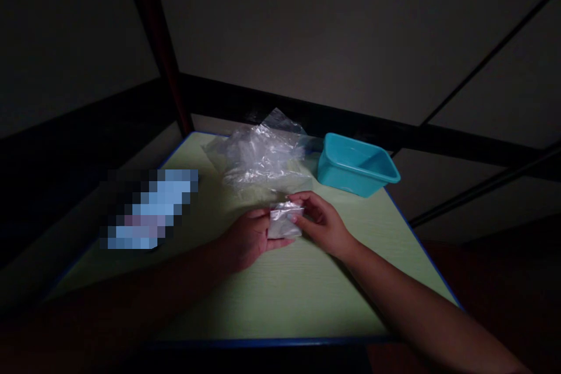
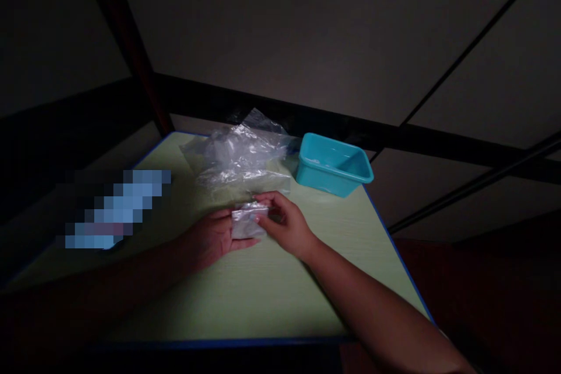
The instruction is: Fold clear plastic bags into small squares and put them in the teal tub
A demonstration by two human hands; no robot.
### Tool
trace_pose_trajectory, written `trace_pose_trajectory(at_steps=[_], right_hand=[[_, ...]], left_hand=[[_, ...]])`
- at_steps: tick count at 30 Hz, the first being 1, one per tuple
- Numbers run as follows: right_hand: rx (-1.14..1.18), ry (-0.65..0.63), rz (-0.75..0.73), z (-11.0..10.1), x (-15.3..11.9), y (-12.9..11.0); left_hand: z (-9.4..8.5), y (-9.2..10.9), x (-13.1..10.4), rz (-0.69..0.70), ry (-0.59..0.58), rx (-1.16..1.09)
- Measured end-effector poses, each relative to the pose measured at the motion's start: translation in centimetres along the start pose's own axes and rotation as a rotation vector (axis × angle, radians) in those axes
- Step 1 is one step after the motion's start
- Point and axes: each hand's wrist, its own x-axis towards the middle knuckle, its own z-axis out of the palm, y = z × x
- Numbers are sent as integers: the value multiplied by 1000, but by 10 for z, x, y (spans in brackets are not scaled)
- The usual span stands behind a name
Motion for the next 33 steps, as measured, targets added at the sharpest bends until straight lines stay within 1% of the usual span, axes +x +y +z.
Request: trace_pose_trajectory(at_steps=[3, 6, 9, 13, 15, 18, 20, 26, 29, 33], right_hand=[[-21, 44, 50, 0, 1, 2], [-9, 89, 71, 0, 2, 3], [6, 111, 85, 0, 3, 3], [14, 132, 100, 0, 4, 4], [18, 135, 104, 0, 4, 5], [23, 124, 109, 0, 3, 5], [25, 105, 112, -1, 3, 5], [8, 27, 114, -5, 4, 0], [20, -12, 130, -6, 5, -1], [58, 1, 127, -4, 6, 1]], left_hand=[[-1, -2, 0, 4, -1, 31], [-2, -3, 0, 23, -30, 35], [-2, -3, 1, 15, -48, 29], [-3, -6, 4, 11, -16, 0], [-6, -9, 6, 31, -31, 18], [-11, -13, 8, 71, -97, 80], [-14, -16, 9, 74, -119, 100], [-16, -19, 12, 92, -111, 129], [-19, -20, 14, 105, -135, 165], [-23, -21, 14, 107, -131, 227]])
